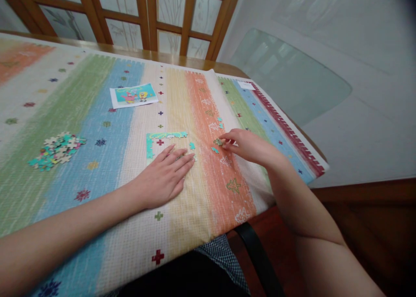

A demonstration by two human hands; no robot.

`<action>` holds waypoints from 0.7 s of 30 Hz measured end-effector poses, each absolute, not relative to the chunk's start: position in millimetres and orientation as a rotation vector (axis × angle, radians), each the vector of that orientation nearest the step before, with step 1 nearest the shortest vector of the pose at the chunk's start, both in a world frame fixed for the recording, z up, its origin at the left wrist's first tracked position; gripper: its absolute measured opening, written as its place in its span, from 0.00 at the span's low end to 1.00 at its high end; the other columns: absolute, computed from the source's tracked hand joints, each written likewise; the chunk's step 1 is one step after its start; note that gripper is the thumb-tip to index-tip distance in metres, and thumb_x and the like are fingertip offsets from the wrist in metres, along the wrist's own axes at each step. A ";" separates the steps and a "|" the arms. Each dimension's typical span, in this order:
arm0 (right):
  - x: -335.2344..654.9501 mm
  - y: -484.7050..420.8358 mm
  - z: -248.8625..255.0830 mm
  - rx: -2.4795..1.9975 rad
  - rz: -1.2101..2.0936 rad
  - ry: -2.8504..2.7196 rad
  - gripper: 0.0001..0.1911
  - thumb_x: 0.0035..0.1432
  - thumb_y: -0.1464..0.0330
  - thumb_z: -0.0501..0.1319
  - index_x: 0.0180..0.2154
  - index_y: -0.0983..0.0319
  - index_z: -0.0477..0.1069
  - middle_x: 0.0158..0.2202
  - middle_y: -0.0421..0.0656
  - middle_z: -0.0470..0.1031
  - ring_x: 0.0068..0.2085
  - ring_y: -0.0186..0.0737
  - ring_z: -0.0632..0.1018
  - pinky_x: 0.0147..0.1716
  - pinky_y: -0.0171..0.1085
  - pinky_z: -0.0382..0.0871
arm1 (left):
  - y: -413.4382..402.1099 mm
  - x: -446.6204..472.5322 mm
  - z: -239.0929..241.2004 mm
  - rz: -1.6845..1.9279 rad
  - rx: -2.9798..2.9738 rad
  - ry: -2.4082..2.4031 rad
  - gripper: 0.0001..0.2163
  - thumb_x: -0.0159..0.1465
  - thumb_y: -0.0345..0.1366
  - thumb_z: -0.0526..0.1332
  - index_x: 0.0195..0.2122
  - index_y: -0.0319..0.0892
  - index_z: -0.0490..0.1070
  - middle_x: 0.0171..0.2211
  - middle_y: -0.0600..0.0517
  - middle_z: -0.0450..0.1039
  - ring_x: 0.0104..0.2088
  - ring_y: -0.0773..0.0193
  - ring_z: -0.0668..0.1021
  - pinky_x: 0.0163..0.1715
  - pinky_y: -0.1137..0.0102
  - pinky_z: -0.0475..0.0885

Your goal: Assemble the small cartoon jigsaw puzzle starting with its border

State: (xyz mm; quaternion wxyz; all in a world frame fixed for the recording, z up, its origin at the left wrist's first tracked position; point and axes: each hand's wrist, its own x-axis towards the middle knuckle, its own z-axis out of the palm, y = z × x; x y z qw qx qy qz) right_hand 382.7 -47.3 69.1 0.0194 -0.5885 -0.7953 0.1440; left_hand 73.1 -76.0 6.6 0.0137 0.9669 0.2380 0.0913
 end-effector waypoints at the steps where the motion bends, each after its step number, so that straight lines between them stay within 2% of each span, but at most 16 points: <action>1: 381.9 -48.1 65.4 -1.823 0.415 -2.457 0.13 0.64 0.71 0.61 0.48 0.60 0.81 0.41 0.49 0.82 0.38 0.44 0.80 0.40 0.42 0.70 | -76.3 73.0 6.5 0.284 3.011 0.745 0.23 0.75 0.39 0.49 0.67 0.36 0.64 0.70 0.45 0.61 0.70 0.50 0.61 0.72 0.51 0.44; 6: 384.4 -43.8 48.9 -1.823 0.317 -2.390 0.10 0.64 0.71 0.62 0.44 0.61 0.80 0.41 0.49 0.78 0.37 0.41 0.78 0.41 0.41 0.71 | -76.8 72.8 6.8 0.269 3.018 0.752 0.23 0.75 0.39 0.49 0.67 0.37 0.64 0.71 0.45 0.60 0.71 0.50 0.61 0.72 0.52 0.43; 11: 395.0 -30.8 43.1 -1.823 0.522 -2.295 0.04 0.61 0.67 0.66 0.35 0.61 0.77 0.35 0.46 0.77 0.34 0.40 0.77 0.37 0.40 0.70 | -76.4 72.3 6.0 0.248 3.028 0.749 0.23 0.75 0.40 0.47 0.68 0.37 0.63 0.71 0.45 0.59 0.71 0.51 0.61 0.72 0.53 0.43; 17: 399.5 -21.1 36.6 -1.815 0.899 -2.010 0.09 0.54 0.64 0.70 0.30 0.59 0.72 0.27 0.40 0.75 0.28 0.37 0.74 0.30 0.38 0.67 | -76.3 72.1 4.7 0.233 3.034 0.754 0.24 0.75 0.40 0.47 0.68 0.37 0.62 0.72 0.44 0.58 0.72 0.50 0.59 0.72 0.52 0.43; 21: 385.2 -29.8 46.6 -1.668 1.027 -1.850 0.12 0.54 0.60 0.71 0.32 0.59 0.72 0.28 0.42 0.78 0.30 0.39 0.78 0.32 0.39 0.70 | -76.6 72.5 5.8 0.241 3.035 0.753 0.23 0.75 0.39 0.47 0.68 0.37 0.63 0.72 0.45 0.58 0.71 0.50 0.59 0.72 0.52 0.43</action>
